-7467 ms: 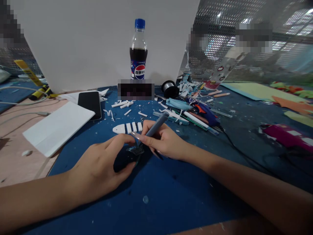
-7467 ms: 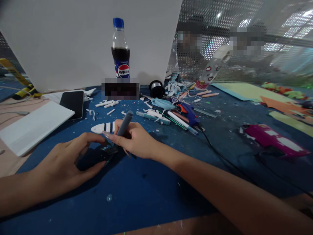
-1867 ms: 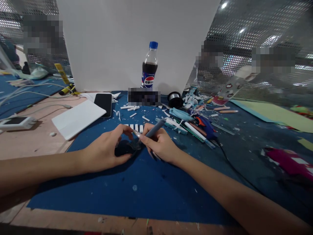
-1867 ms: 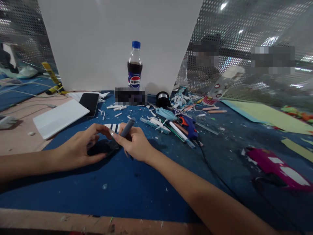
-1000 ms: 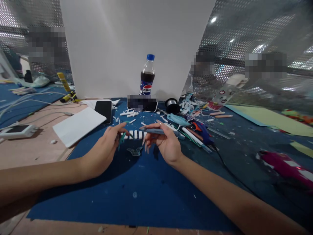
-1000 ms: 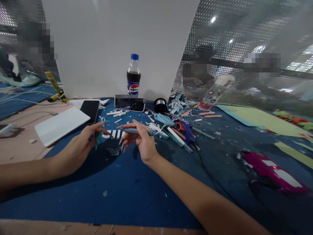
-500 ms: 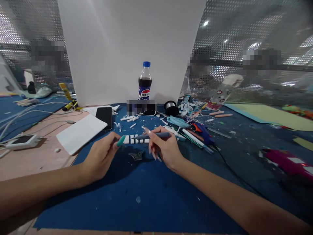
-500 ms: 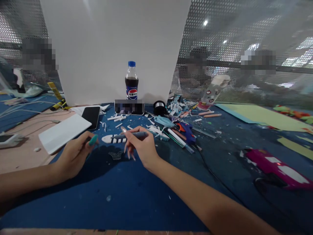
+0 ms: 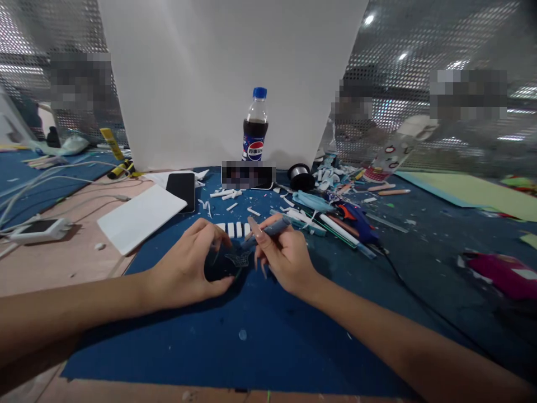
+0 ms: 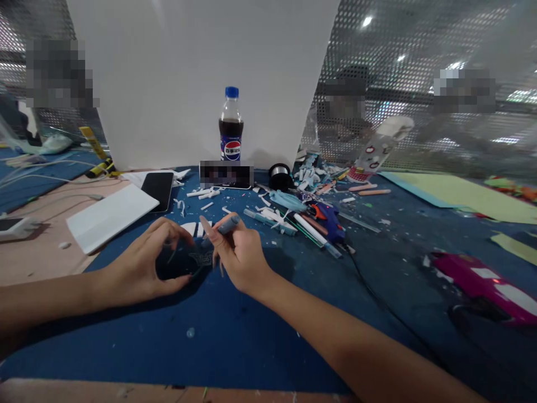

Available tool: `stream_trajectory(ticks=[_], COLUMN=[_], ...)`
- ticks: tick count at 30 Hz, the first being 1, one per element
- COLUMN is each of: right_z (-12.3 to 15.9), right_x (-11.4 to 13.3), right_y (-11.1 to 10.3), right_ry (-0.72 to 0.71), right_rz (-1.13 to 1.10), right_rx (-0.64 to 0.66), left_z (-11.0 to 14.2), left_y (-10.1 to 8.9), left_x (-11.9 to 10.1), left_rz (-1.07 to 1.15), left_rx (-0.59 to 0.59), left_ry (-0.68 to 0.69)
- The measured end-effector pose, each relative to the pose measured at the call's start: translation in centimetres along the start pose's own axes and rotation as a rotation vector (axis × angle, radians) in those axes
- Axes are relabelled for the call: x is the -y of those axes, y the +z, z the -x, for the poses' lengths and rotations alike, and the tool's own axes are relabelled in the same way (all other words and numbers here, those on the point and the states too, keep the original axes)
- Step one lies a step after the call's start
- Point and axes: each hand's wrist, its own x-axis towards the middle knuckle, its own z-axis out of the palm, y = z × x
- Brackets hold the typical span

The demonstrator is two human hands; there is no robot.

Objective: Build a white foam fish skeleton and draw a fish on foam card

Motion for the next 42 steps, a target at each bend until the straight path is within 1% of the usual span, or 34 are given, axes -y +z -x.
stream_trajectory(ticks=[4,10,16,22,27,34,42], right_z=[-0.09,-0.02,-0.16,-0.12,-0.1,-0.19,-0.12], right_x=[0.36,0.23,0.19,0.08,-0.07,-0.16,0.04], right_y=[0.04,0.15,0.14,0.04,0.0,0.05,0.02], right_ry=[0.011,0.014,0.024,0.009,0.027,0.028,-0.012], right_rz=[0.024,-0.005,0.026,0.06,0.044,0.053,0.079], right_rx=[0.048,-0.011,0.077,0.105,0.124,0.146,0.107], left_z=[0.11,0.19,0.06,-0.01,0.0,0.18,0.07], left_y=[0.06,0.32,0.22,0.15,0.16,0.23,0.21], left_x=[0.13,0.39,0.39,0.31,0.31,0.39,0.4], left_rz=[-0.002,0.005,-0.037,-0.041,-0.037,-0.044,-0.038], left_rx=[0.007,-0.041,-0.019,-0.014,-0.002,-0.018,-0.01], left_ry=[-0.003,0.015,-0.015,0.0,-0.02,-0.001,-0.016])
